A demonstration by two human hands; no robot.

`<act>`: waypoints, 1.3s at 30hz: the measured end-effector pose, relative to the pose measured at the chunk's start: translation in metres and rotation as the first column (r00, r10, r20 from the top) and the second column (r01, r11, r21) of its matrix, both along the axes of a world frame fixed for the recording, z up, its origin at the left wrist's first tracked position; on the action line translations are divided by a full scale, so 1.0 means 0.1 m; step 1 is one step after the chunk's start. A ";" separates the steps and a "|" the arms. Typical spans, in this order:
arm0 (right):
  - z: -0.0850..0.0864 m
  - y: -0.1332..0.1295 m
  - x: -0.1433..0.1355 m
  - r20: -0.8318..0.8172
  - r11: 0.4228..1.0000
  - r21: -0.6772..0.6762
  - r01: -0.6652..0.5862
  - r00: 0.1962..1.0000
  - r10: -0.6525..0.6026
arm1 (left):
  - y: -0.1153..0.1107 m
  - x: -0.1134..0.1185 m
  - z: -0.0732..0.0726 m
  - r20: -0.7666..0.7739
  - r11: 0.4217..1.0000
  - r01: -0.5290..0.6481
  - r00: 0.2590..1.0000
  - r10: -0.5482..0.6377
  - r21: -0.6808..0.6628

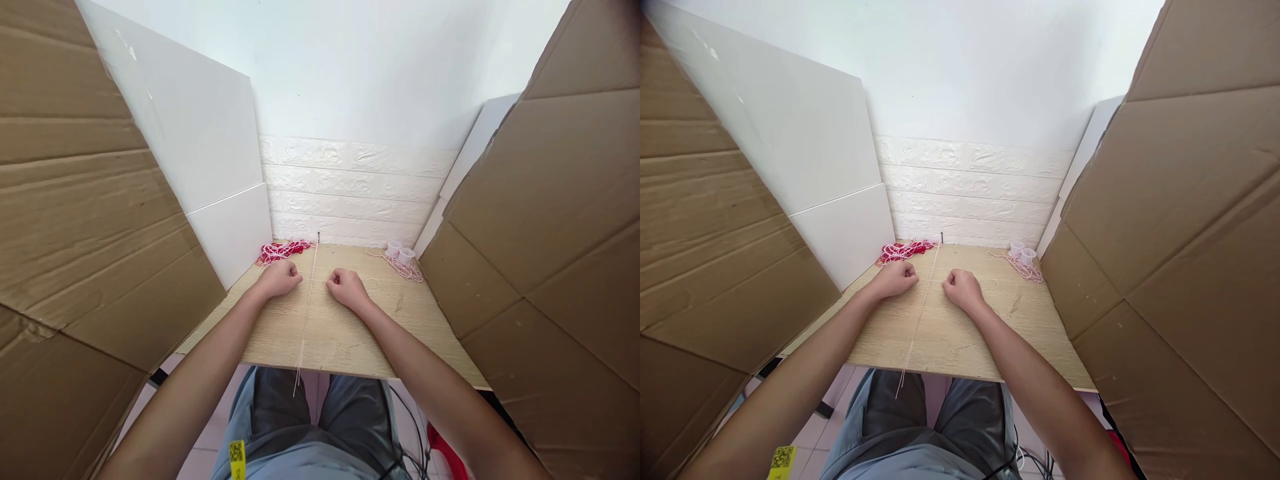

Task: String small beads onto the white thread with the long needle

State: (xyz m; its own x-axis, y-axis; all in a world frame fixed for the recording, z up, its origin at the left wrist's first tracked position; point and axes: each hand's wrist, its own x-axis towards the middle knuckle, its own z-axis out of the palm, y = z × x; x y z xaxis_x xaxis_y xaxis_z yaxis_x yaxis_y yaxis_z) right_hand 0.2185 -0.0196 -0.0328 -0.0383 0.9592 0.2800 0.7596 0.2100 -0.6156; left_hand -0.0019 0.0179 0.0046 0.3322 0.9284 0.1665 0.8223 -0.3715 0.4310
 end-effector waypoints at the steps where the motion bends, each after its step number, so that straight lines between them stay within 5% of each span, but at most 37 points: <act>1: 0.00 0.00 0.00 -0.001 1.000 0.003 0.003 1.000 -0.003 | 0.00 0.00 0.00 0.001 1.000 -0.006 1.000 0.006 0.005; 11: 0.02 -0.03 0.06 -0.004 0.997 0.064 -0.037 0.999 0.037 | -0.05 -0.04 0.07 0.091 0.983 0.114 0.991 -0.101 -0.147; 15: 0.07 -0.04 0.06 -0.098 0.982 0.189 -0.012 0.995 0.031 | -0.02 -0.04 0.05 0.067 0.996 0.025 0.998 -0.020 -0.081; 21: 0.10 -0.09 0.01 -0.327 0.984 0.085 -0.158 0.928 0.177 | -0.06 -0.03 0.06 0.073 0.993 0.093 0.994 -0.087 -0.077; 39: 0.16 -0.21 -0.09 -0.251 0.948 0.029 -0.316 0.916 0.313 | -0.15 0.14 -0.02 0.191 0.946 0.308 0.927 -0.322 0.100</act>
State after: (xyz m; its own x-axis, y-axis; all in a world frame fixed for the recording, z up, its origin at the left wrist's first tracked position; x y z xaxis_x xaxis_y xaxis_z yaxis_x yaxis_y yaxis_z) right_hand 0.2097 -0.0409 -0.0165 -0.2691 0.9126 0.3079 0.4777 0.4041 -0.7801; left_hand 0.0125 0.0026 0.0029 0.5588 0.7654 0.3192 0.5561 -0.6314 0.5405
